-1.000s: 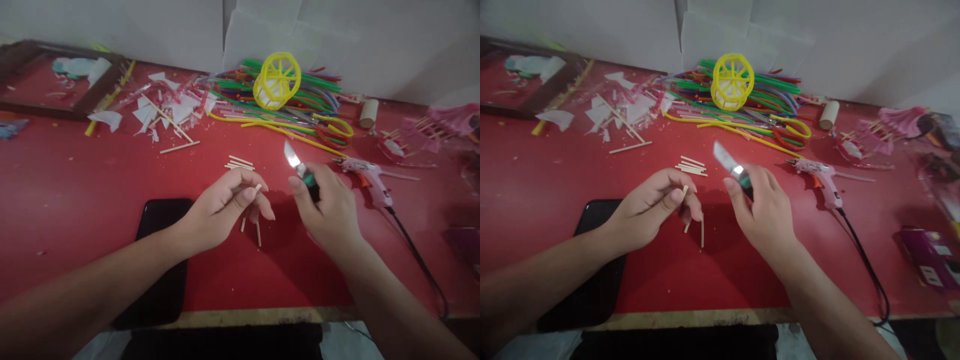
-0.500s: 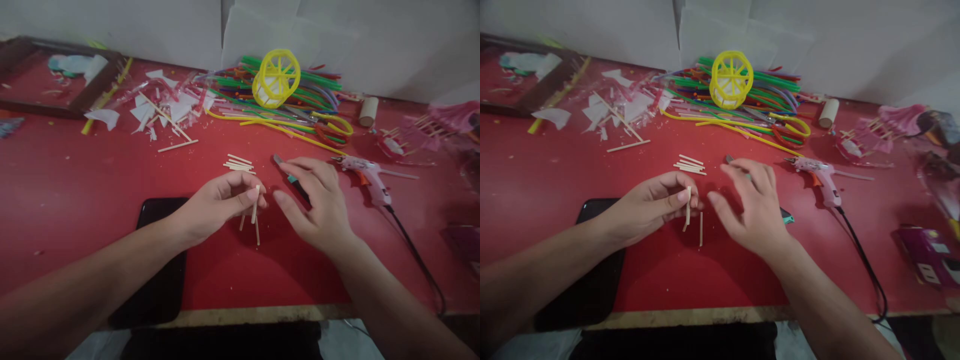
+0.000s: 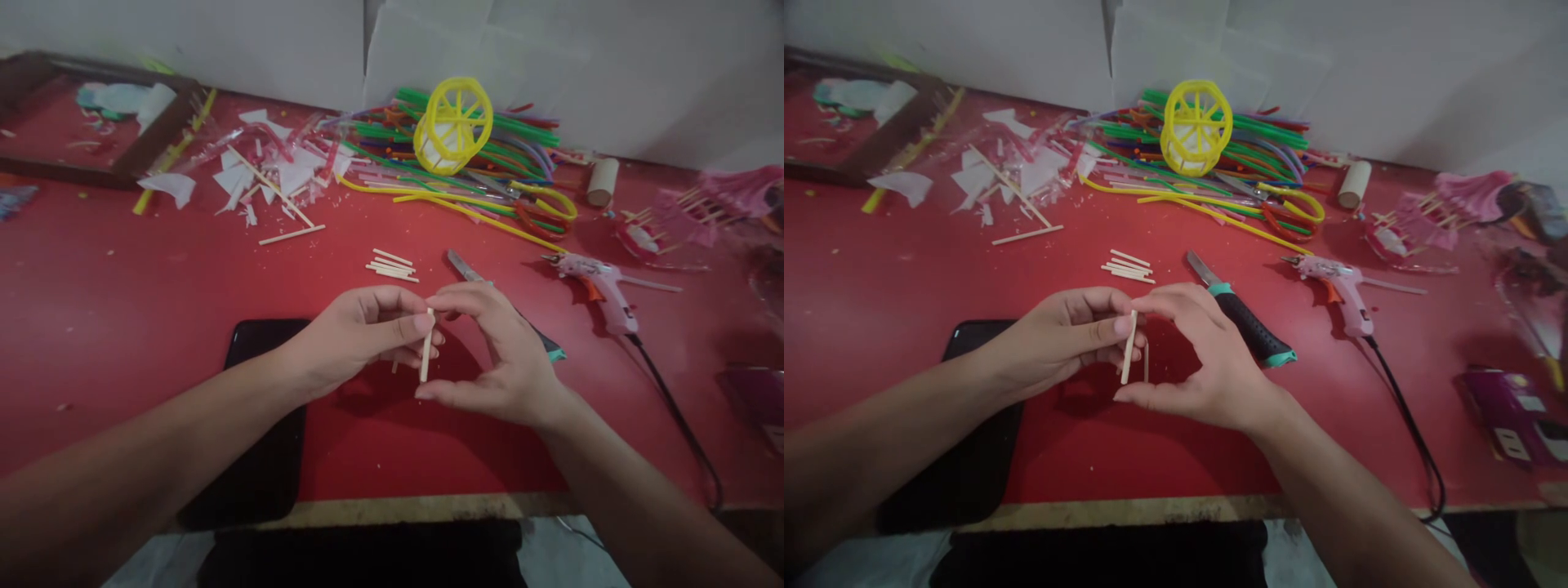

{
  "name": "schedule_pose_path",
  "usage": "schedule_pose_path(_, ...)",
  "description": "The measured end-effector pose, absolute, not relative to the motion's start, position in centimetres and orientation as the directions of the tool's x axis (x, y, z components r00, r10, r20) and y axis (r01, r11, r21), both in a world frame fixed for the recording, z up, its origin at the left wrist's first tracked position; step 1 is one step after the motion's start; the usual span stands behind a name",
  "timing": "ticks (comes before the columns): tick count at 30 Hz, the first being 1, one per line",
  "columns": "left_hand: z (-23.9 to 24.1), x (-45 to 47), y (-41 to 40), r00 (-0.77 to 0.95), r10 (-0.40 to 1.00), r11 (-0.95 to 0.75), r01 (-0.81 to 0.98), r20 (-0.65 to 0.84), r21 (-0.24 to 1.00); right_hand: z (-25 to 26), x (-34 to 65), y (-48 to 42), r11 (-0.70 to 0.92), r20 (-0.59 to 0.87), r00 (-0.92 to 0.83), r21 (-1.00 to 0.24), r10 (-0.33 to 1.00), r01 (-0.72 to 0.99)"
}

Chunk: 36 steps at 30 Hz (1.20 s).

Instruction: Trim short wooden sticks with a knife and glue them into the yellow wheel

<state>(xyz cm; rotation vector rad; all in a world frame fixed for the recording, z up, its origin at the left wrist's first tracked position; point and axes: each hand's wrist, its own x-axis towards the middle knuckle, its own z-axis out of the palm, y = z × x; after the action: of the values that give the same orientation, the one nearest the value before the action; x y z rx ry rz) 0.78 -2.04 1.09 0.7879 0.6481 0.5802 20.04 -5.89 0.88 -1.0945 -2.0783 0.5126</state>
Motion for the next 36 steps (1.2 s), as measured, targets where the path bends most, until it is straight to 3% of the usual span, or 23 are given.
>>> schedule_pose_path(11, 1.05, 0.70, -1.96, 0.654, 0.693, 0.545, -0.200, -0.303, 0.814, 0.90, 20.41, -5.96, 0.631, 0.459, -0.433, -0.555, 0.776, 0.542)
schedule_pose_path(16, 1.06, 0.45, -1.66, 0.603, 0.741, 0.539, -0.273, -0.294, 0.797, 0.84, 20.68, -5.98, 0.549, 0.469, -0.286, -0.698, 0.836, 0.460)
schedule_pose_path(20, 0.95, 0.51, -1.78, 0.610, 0.744, 0.497, -0.230, -0.274, 0.837, 0.74, 20.77, -6.24, 0.515, 0.506, -0.155, -0.721, 0.848, 0.464)
schedule_pose_path(27, 0.73, 0.54, -2.12, 0.675, 0.730, 0.276, -0.149, -0.106, 0.949, 1.02, 20.70, -6.38, 0.514, 0.478, -0.196, -0.748, 0.856, 0.420)
schedule_pose_path(33, 0.98, 0.58, -2.28, 0.722, 0.690, 0.079, -0.010, -0.047, 0.997, 1.57, 20.46, -5.98, 0.610, 0.493, -0.361, -0.672, 0.792, 0.420)
schedule_pose_path(36, 0.92, 0.59, -2.26, 0.689, 0.722, 0.094, -0.002, -0.067, 0.996, 1.50, 20.81, -5.74, 0.569, 0.488, -0.307, -0.596, 0.817, 0.566)
